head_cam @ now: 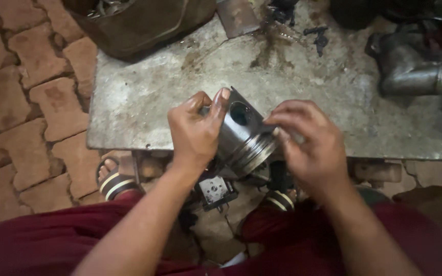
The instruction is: The person cleans and reassembles a piston by wiping it with a cloth, handling a set of piston rings, and fitting the rings into the grooves on the piston body.
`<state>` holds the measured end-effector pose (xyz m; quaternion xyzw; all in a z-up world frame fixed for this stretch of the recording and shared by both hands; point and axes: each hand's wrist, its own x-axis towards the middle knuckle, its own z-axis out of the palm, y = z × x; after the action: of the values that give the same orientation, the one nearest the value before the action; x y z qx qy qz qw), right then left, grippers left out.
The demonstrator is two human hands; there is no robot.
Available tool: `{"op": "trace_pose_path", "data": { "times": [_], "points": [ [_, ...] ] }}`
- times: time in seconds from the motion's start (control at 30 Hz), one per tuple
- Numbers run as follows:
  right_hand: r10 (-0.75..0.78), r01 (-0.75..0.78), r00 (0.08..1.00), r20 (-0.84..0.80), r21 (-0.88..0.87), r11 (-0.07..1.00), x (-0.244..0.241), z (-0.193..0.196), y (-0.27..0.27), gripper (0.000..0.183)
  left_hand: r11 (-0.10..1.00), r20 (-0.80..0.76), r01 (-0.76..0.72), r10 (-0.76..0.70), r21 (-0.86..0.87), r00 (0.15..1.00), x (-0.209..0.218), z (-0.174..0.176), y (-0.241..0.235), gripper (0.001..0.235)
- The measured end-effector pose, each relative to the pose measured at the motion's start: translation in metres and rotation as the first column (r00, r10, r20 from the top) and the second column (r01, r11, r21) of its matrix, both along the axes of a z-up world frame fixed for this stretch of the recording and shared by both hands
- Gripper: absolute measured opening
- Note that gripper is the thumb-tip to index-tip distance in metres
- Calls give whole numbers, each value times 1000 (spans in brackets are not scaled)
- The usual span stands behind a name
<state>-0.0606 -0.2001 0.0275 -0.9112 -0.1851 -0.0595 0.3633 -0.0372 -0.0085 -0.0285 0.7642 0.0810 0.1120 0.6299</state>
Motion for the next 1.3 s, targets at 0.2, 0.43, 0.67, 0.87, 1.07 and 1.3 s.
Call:
{"op": "trace_pose_path", "data": {
  "times": [0.2, 0.43, 0.67, 0.87, 1.07, 1.3],
  "points": [
    [120, -84, 981, 155, -220, 972, -11, 8, 2, 24, 990, 43, 61, -56, -126, 997, -1, -16, -6, 43],
    [-96, 156, 918, -384, 128, 979, 26, -20, -25, 14, 999, 87, 31, -33, 24, 996, 2, -11, -6, 47],
    [34, -27, 999, 41, -158, 987, -8, 3, -5, 16, 999, 91, 44, -44, 6, 995, -4, -24, -1, 47],
    [71, -65, 995, 68, -87, 994, -8, 21, 0, 25, 993, 173, 72, -88, 97, 981, 1, 1, 0, 40],
    [80, -79, 991, 108, -15, 997, -11, 12, 1, 27, 948, -118, 154, -126, 279, 985, 9, 33, -1, 41],
    [-39, 38, 999, 2, 189, 981, -6, -5, -3, 15, 918, -215, 203, -134, 340, 967, 19, 39, -9, 45]
  ]
}}
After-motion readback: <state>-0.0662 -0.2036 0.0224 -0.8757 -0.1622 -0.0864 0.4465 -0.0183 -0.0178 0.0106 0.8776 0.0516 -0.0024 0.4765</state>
